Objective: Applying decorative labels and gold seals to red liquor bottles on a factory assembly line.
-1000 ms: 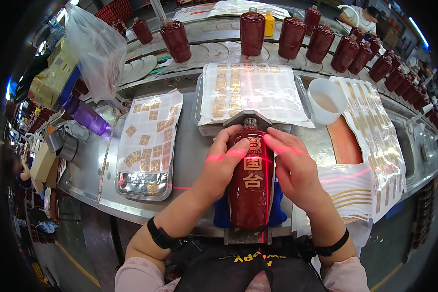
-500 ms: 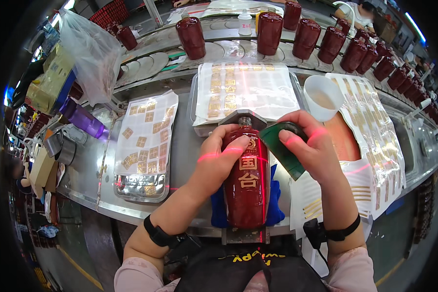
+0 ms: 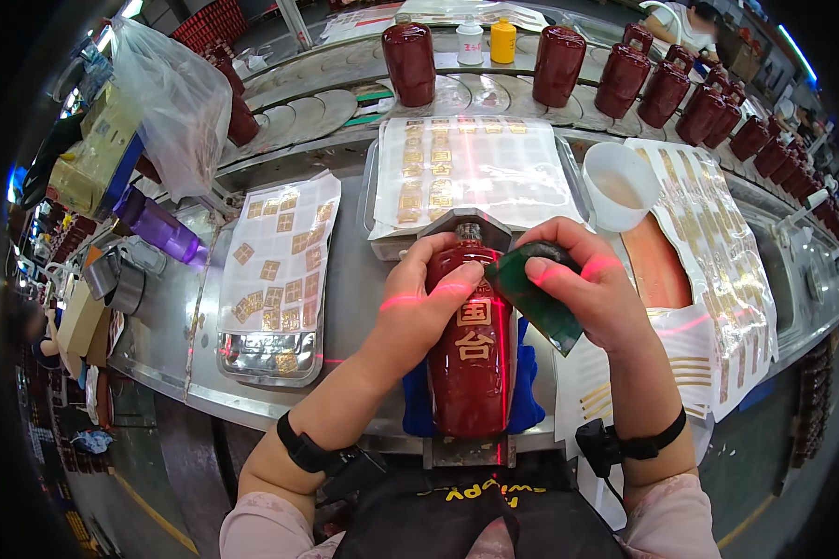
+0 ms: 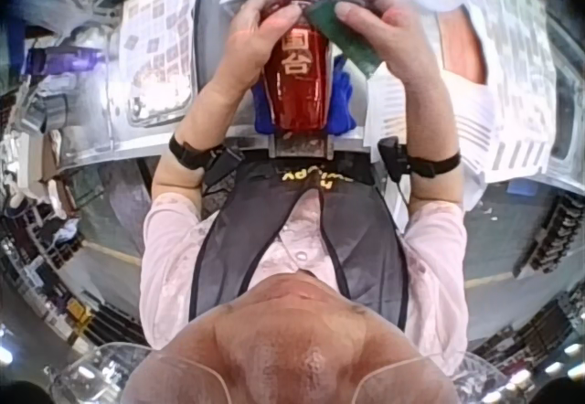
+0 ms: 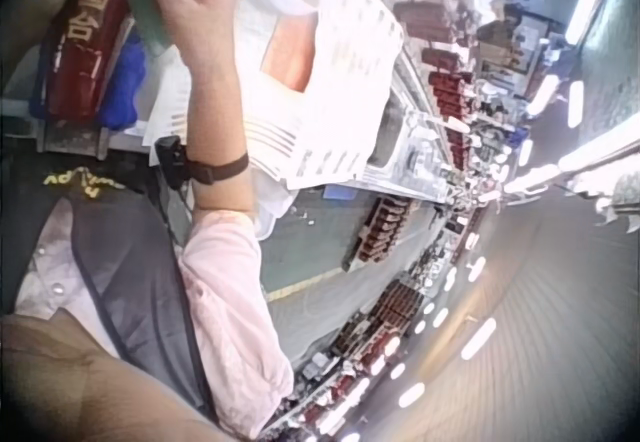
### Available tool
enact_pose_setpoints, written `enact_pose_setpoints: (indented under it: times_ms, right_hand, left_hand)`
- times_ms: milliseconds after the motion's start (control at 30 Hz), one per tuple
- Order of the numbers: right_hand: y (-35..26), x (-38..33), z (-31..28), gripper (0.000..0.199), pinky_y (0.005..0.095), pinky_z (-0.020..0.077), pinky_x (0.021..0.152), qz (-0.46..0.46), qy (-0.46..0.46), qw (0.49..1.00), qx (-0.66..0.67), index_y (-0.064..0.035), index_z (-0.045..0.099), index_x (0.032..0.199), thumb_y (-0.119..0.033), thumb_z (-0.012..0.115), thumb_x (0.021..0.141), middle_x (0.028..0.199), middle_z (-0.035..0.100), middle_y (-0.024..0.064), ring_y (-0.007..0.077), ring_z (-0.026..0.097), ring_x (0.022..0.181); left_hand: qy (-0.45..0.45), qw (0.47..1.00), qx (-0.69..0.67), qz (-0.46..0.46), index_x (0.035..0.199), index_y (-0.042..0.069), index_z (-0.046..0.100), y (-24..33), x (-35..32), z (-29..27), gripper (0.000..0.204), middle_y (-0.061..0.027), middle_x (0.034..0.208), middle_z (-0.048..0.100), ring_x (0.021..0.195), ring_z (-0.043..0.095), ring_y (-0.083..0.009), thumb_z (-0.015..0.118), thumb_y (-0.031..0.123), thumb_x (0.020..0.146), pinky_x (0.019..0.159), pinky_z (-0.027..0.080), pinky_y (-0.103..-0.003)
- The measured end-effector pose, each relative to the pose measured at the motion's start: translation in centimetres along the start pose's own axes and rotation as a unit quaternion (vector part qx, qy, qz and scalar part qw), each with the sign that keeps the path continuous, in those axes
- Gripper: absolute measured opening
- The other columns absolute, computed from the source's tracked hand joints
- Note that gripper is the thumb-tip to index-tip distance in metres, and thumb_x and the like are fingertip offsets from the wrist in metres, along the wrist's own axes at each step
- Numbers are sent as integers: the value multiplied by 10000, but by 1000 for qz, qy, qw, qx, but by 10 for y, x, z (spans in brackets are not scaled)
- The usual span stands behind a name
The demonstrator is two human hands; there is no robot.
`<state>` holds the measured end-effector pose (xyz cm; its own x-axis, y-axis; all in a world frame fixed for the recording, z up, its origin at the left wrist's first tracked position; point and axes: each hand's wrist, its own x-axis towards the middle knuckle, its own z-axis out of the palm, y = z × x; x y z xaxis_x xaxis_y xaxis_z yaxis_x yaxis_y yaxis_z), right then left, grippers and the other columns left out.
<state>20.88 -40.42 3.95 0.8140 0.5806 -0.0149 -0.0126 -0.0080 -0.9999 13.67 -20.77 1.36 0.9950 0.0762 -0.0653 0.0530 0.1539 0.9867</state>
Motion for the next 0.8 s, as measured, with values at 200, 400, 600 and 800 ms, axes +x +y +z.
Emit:
enact_pose_setpoints:
  times_ms: [200,400,600,800]
  right_hand:
    - [3,-3,1,213,241,481,741,3,5,1000,3,-21,601,1061,-139,623,885,918,629,29,82,569,838]
    - [-1,-6,4,220,242,485,750,-10,4,1000,-4,-8,592,1068,-135,612,890,924,630,36,83,571,844]
    - [-6,-23,10,287,320,498,832,-111,81,973,-186,4,576,1171,-6,549,885,1033,646,154,212,626,929]
    - [11,-33,28,617,470,448,974,-276,8,842,-463,-100,545,1331,98,552,747,1302,491,266,433,511,1149]
  left_hand:
    - [-9,1000,-9,6,1370,-71,369,-2,-1,-2,585,-143,1219,573,1098,562,-165,607,214,917,958,454,-302]
    - [-8,1000,12,6,1379,-71,359,-2,0,0,599,-147,1227,568,1105,559,-164,608,222,920,959,451,-298]
    - [-15,1000,-6,5,1395,-57,351,-6,-3,-7,593,-145,1249,551,1107,557,-161,577,245,937,960,449,-293]
    - [-21,999,-6,30,1399,-35,360,-12,-3,-8,539,-133,1239,554,1095,561,-155,532,215,952,953,453,-289]
